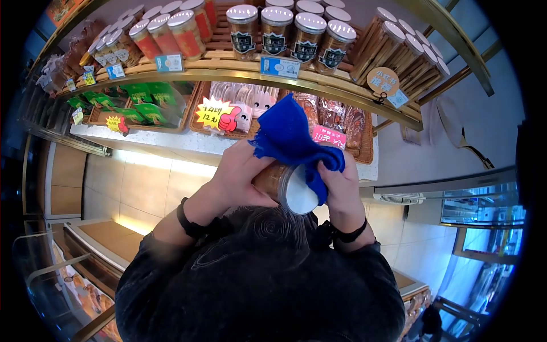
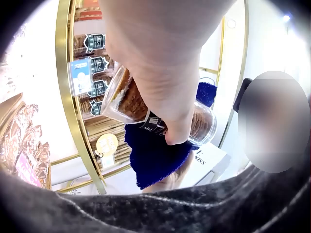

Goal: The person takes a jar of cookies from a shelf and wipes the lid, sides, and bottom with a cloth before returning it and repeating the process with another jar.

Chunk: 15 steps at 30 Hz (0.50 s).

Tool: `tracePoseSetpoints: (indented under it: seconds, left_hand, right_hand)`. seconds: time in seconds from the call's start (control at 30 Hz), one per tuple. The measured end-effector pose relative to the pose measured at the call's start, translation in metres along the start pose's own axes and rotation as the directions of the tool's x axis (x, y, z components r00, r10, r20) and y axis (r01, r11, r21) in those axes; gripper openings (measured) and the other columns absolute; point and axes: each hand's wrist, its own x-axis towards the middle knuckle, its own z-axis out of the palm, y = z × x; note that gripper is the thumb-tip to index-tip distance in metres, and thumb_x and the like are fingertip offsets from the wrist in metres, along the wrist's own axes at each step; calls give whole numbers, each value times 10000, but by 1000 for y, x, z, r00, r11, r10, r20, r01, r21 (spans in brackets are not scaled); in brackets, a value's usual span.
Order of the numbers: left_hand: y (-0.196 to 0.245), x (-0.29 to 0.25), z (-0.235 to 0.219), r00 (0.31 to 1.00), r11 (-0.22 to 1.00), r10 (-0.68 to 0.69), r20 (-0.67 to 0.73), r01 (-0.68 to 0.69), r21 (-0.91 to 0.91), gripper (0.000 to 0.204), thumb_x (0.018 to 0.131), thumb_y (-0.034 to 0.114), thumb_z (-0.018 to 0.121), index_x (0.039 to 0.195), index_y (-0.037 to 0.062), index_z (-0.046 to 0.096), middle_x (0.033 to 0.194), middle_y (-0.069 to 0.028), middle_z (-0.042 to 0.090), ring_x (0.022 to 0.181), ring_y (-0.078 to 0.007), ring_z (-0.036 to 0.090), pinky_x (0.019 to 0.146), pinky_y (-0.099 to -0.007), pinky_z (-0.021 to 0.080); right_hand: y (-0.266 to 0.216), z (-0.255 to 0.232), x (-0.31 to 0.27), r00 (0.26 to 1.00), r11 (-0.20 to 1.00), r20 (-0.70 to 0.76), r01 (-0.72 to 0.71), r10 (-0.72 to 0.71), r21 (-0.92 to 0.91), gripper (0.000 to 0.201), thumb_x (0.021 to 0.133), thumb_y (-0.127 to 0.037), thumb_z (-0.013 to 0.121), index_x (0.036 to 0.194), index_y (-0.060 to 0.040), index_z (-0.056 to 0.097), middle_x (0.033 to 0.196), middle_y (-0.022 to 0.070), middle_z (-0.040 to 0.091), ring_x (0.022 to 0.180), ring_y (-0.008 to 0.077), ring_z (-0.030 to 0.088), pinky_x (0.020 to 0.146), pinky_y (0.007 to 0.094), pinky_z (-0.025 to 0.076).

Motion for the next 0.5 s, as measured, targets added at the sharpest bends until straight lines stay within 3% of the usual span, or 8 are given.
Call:
tracePoseSetpoints:
  seconds: [0.07,0.1,0.17,0.2,0.3,0.37,0.47,0.5]
  left_hand:
    - [3,5,-10,995,1000,-17,98,16,15,757,487,444,812,1099,61,583,990,-136,599,848,-346,578,724,-408,467]
    - [1,3,-11,995,1000,-14,98,13,4,757,487,444,812,1099,61,583,990,-136,599,848,-346,578,724,-408,467]
    - [-4,-1,-11,995,989,-62,81,73,-130,761,493,426,805,1130,77,577,997,-136,597,861,-344,576,740,-408,466]
    - [-3,-2,-8,993,974,-111,43,117,-195,738,504,417,798,1127,86,581,1008,-127,598,884,-343,578,767,-408,466]
    - [-7,-6,-14,996,991,-63,59,70,-114,682,485,405,809,1062,104,606,1025,-112,602,907,-348,581,781,-413,474]
    - [-1,-7,-16,995,988,-81,58,88,-128,689,448,362,831,1048,109,606,1006,-111,600,886,-344,586,747,-410,482]
    - [-7,-6,-17,998,995,25,61,-19,-100,696,456,334,830,1067,100,593,1003,-123,596,879,-340,589,750,-394,483]
    - [-2,-5,-17,996,972,-30,89,50,-231,703,463,324,825,1082,94,584,1001,-130,596,881,-340,590,754,-389,482]
  right_hand:
    - [23,-22,-2,996,949,58,-84,70,305,487,828,-134,644,1264,15,485,1116,91,596,1017,156,562,917,293,430]
    - [20,-16,-3,996,950,49,-84,73,299,487,828,-134,644,1264,15,485,1116,91,596,1017,156,562,917,293,430]
    - [2,6,-1,997,994,-10,-69,70,85,585,776,-94,676,1304,9,445,1169,89,573,1066,165,535,954,303,400]
    - [-8,17,6,996,993,85,-2,12,-118,653,745,-75,687,1332,2,413,1217,95,547,1115,180,507,983,317,374]
    - [-3,15,10,997,963,63,57,-41,-265,451,829,-196,644,1202,32,539,1162,131,584,1093,193,534,956,317,396]
    - [-1,5,11,997,985,29,-64,70,-160,394,857,-216,609,1149,46,569,1096,124,615,977,184,597,866,296,459]
    - [15,-4,11,999,999,-20,-35,35,27,383,823,-137,623,1151,54,566,1079,128,621,953,184,608,851,294,473]
    - [19,1,8,978,991,-171,-106,119,82,434,796,-135,639,1174,58,545,1099,137,613,976,197,603,867,305,472]
